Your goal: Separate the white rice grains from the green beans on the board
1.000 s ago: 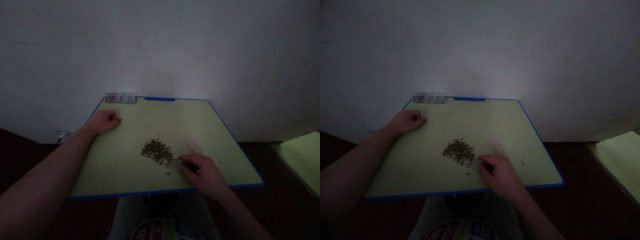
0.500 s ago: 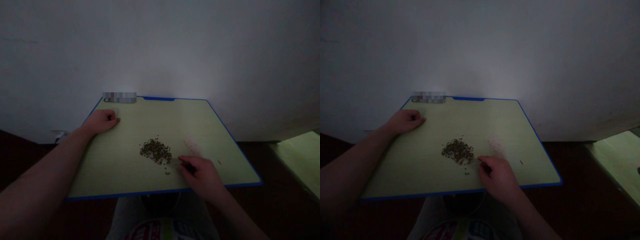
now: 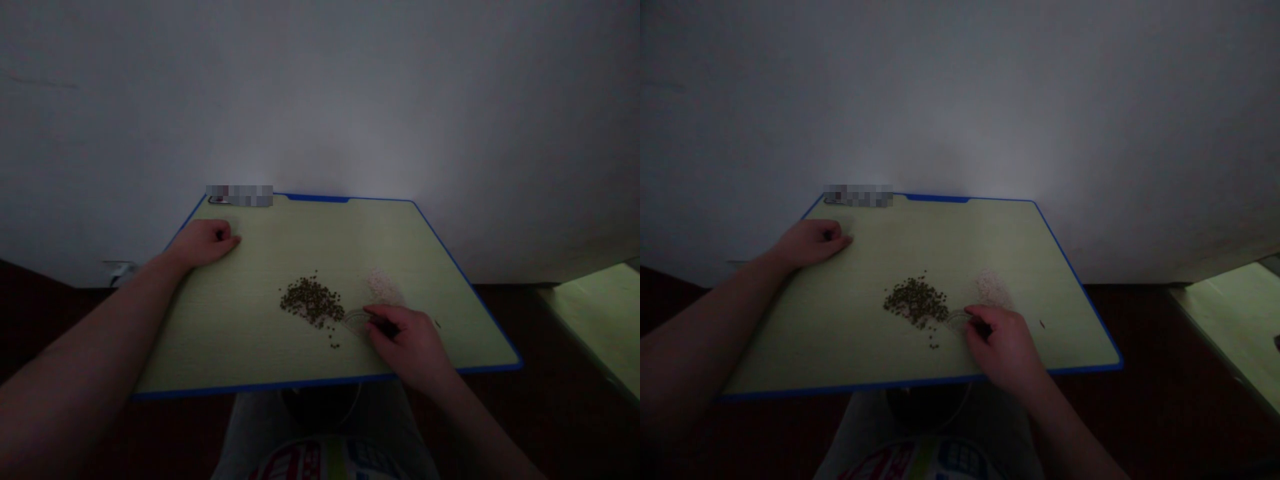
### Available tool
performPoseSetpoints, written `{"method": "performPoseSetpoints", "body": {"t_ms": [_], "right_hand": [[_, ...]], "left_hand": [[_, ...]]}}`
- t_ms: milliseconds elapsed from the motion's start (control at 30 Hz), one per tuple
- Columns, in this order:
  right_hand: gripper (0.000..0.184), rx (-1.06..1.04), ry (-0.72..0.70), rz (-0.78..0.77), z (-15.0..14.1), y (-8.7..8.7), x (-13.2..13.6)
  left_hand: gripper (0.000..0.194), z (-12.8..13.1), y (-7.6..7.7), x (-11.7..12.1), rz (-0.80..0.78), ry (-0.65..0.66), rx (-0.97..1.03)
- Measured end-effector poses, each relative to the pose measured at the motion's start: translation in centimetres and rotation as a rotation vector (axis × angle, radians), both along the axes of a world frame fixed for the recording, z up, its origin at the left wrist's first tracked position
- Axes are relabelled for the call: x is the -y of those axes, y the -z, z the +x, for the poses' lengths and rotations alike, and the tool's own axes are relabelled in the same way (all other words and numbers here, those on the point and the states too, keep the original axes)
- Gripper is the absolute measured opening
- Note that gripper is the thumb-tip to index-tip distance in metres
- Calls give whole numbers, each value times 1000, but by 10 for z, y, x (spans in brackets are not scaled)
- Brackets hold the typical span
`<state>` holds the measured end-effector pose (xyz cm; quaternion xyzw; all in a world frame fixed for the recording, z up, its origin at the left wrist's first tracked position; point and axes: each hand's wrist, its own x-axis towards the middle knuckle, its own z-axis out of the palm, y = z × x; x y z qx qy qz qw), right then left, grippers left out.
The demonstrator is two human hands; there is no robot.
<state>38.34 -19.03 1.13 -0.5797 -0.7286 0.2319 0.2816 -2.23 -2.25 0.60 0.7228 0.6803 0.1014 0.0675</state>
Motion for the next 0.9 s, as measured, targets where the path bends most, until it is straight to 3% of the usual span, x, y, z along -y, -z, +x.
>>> {"method": "performPoseSetpoints", "body": {"t_ms": [567, 900], "right_hand": [[28, -19, -104, -24, 6, 1, -4], [31, -52, -78, -44, 2, 3, -5]], "left_hand": [[36, 0, -1, 1, -16, 6, -5], [36, -2, 3, -1, -8, 0, 7]]}}
